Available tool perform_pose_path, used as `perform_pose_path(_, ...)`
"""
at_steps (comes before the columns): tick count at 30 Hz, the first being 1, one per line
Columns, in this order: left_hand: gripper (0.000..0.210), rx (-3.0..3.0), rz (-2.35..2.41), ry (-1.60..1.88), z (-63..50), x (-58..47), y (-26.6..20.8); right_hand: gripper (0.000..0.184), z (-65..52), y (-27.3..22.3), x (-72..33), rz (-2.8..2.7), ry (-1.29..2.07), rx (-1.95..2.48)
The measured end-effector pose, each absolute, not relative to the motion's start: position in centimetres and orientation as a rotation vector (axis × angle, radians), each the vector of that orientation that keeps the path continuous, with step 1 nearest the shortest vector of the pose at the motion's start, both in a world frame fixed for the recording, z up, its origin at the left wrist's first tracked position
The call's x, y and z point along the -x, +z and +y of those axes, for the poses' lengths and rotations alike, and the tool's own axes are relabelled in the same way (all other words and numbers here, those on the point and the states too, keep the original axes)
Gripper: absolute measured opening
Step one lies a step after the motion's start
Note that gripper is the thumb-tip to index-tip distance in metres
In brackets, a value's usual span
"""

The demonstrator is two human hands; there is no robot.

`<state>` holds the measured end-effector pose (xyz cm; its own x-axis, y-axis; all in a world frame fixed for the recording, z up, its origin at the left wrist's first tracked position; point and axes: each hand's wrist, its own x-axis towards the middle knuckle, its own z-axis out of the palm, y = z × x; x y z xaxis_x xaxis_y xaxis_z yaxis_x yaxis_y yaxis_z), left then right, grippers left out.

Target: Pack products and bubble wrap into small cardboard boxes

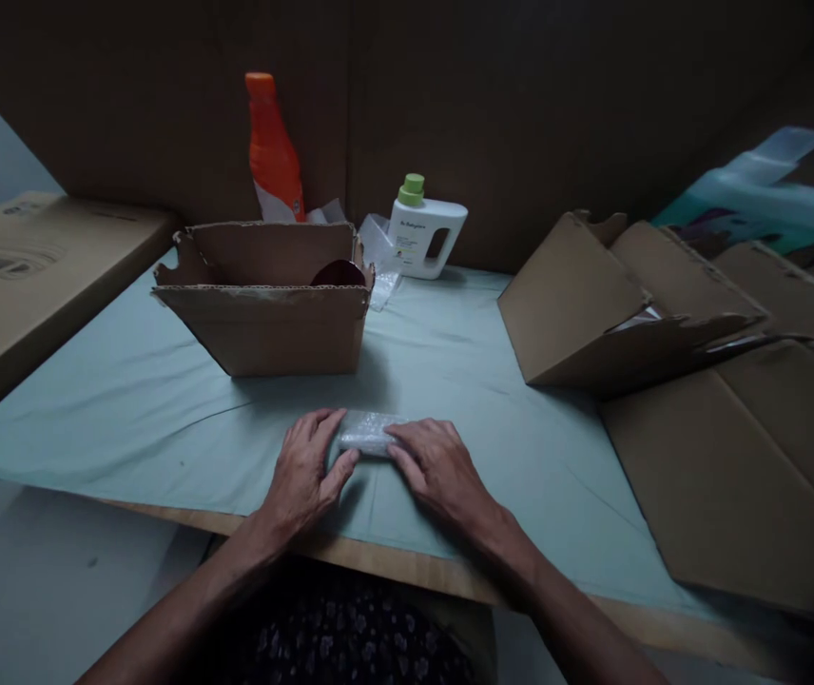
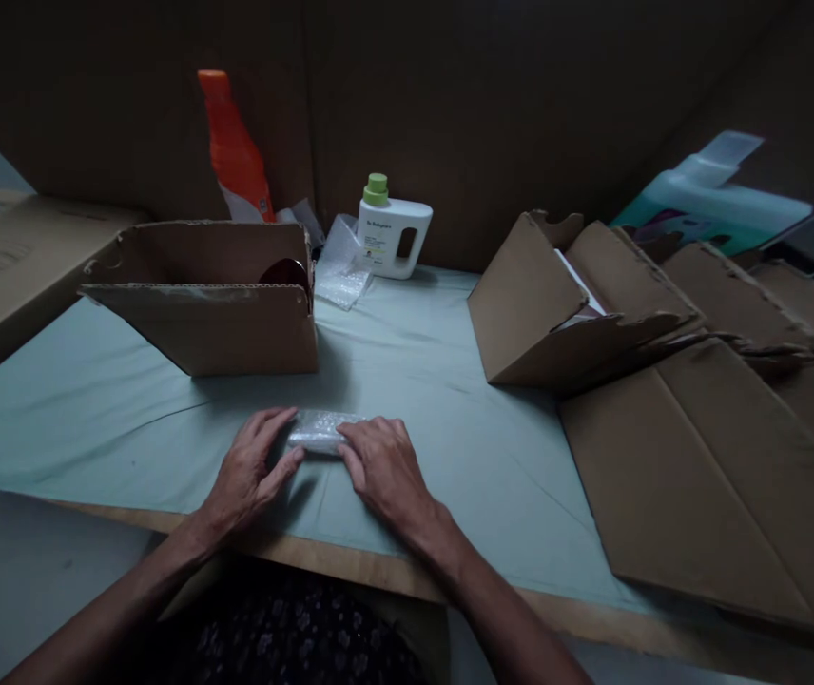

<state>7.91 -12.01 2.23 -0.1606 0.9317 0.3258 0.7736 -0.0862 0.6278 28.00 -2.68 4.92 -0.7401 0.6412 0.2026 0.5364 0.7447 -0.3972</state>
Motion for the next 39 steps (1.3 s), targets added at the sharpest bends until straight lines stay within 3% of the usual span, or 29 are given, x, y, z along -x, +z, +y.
perform_pose_path(6, 0.047, -1.914, 1.977, 1.093, -11.5, -8.0, 1.6, 0.036, 1.1, 5.2, -26.8, -2.780, 0.405, 1.047)
perform_pose_path(15, 0.075, -1.838, 1.604, 0.963, -10.4, -6.9, 2.4, 0.022, -1.5, 6.5, -28.2, -2.766, 0.838, 0.874)
perform_pose_path(19, 0.069, -1.848, 1.494, 0.859, -11.2, -7.4, 2.8, 0.040, -2.5, 7.2, -29.0, -2.744, 0.965, 0.947)
perform_pose_path(24, 0.058, -2.265, 1.446, 1.053, -10.9, -4.9, 7.7, 0.017, -1.6, 9.1, -29.0, -2.834, 0.975, 0.813)
perform_pose_path(27, 0.062, -2.468, 1.850, 1.419, -8.9, -0.6, 12.2, 0.015, 0.2, 12.0, -28.7, -2.752, 0.899, 0.723)
perform_pose_path(30, 0.049, -2.496, 2.318, 1.386, -7.2, 3.3, 14.6, 0.014, 2.5, 15.2, -28.7, -2.554, 0.690, 0.612)
perform_pose_path(33, 0.022, -2.558, 2.287, 1.322, -7.2, 4.7, 13.8, 0.013, 4.8, 17.8, -28.4, -2.357, 0.444, 0.593)
perform_pose_path(39, 0.022, -2.522, 2.135, 1.461, -9.1, 4.0, 10.8, 0.012, 7.8, 22.7, -21.1, -2.396, 0.346, 0.618)
